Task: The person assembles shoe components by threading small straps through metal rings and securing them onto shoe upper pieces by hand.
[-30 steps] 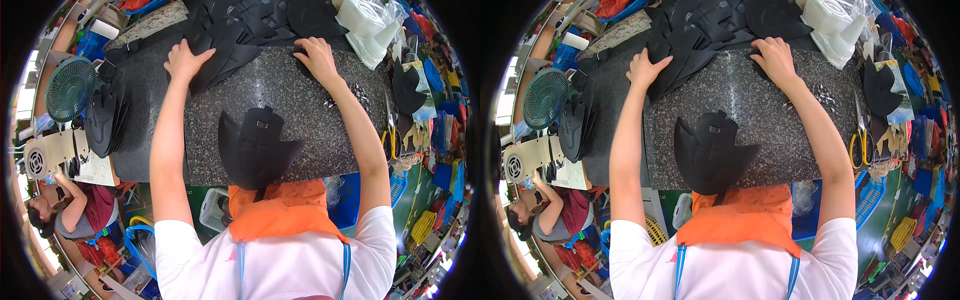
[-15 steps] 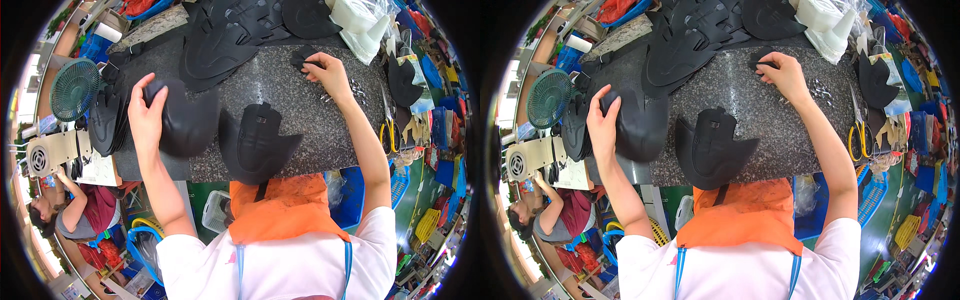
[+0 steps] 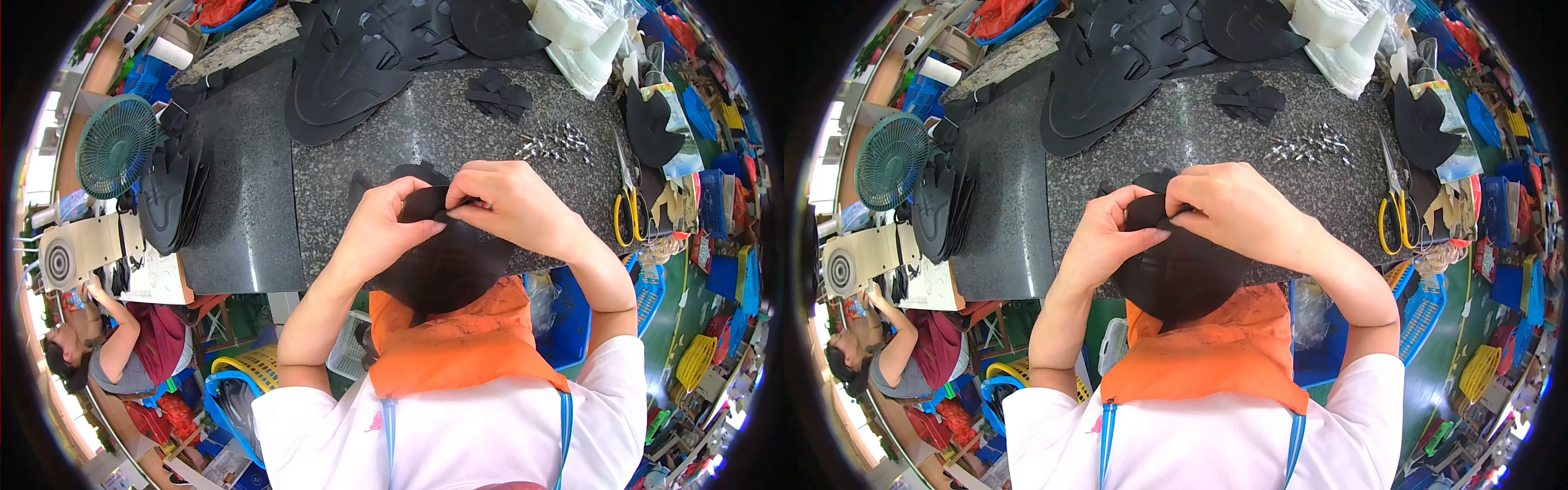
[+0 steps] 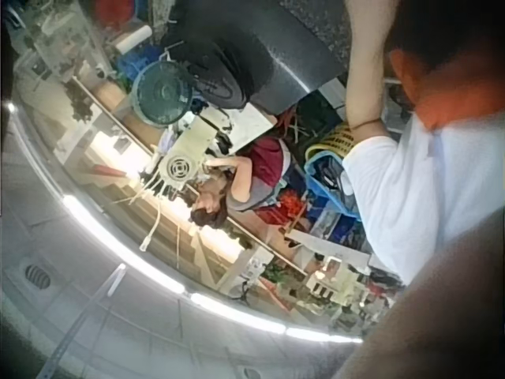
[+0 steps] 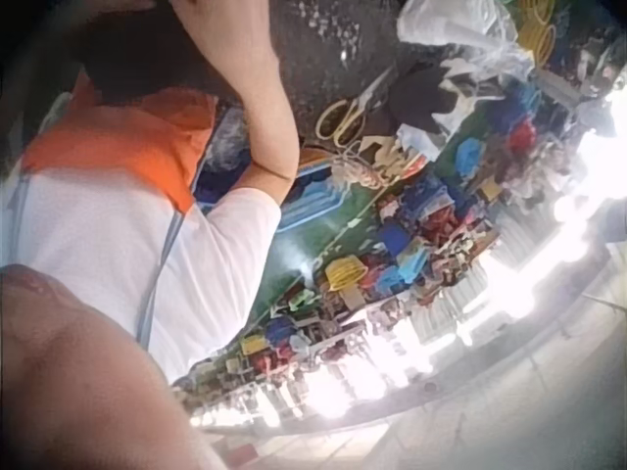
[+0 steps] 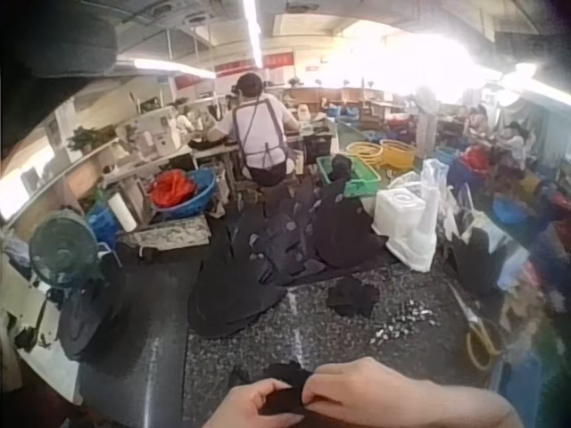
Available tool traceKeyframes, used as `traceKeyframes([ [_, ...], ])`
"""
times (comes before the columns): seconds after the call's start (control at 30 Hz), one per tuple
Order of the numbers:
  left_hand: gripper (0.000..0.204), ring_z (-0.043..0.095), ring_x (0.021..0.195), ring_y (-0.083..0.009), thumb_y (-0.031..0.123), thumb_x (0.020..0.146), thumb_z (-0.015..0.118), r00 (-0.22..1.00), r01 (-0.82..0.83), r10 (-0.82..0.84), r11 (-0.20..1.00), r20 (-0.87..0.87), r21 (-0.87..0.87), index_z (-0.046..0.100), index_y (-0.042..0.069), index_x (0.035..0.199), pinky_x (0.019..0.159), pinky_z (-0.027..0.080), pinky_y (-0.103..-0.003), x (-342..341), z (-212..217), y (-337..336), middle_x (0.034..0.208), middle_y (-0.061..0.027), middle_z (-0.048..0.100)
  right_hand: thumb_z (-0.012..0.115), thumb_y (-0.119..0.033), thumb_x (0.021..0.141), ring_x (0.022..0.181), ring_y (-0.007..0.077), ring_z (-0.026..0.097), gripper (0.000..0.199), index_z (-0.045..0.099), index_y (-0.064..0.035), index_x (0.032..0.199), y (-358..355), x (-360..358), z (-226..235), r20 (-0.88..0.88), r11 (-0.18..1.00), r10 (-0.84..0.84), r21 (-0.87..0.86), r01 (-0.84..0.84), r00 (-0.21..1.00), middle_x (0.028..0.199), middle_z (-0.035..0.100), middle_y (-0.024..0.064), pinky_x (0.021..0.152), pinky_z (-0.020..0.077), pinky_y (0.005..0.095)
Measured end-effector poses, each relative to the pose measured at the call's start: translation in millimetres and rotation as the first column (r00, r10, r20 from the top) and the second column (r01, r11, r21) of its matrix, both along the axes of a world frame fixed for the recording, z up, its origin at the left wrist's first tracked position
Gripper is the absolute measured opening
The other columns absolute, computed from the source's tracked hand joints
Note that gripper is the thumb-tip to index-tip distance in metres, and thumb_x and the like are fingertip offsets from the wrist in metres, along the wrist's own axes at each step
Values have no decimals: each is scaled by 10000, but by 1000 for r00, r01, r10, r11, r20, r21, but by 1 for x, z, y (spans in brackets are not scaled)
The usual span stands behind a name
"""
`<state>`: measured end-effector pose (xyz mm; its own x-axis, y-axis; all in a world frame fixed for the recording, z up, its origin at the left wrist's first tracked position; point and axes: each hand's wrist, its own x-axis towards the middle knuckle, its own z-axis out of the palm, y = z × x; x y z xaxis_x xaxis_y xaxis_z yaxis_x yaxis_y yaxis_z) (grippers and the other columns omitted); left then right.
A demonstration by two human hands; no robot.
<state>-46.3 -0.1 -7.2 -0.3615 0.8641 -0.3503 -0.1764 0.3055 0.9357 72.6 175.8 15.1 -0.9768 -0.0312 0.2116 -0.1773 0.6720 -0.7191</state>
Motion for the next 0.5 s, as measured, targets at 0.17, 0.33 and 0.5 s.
traceKeyframes([
  [0.17, 257, 629, 841, -69, -57, 812, 657, 998, -42, 43, 999, -53, 22, 590, -11, 1056, 743, 518, -218, 10, -4, 2, 916, -27, 665, 640, -56, 734, 714, 297, 636, 120, 547, -31, 806, -10, 6, -3, -67, 955, -56, 286, 73, 996, 763, 577, 112, 588, 514, 391],
  [0.33, 184, 615, 834, -54, -46, 856, 616, 903, -159, 173, 985, -394, 69, 593, -9, 1036, 734, 494, -212, 30, -16, 12, 891, -20, 665, 622, -53, 696, 694, 269, 628, 163, 504, -29, 805, -18, 0, -14, -181, 870, -132, 451, 201, 975, 739, 535, 85, 554, 508, 373],
  [0.5, 174, 647, 708, -102, 32, 870, 621, 906, -239, 301, 944, -297, 228, 601, 3, 1041, 632, 494, -244, 32, -23, 17, 839, -96, 689, 656, -75, 694, 685, 237, 616, 194, 491, -54, 794, -15, 2, -29, -300, 871, -221, 366, 326, 928, 712, 515, 72, 554, 497, 361],
])
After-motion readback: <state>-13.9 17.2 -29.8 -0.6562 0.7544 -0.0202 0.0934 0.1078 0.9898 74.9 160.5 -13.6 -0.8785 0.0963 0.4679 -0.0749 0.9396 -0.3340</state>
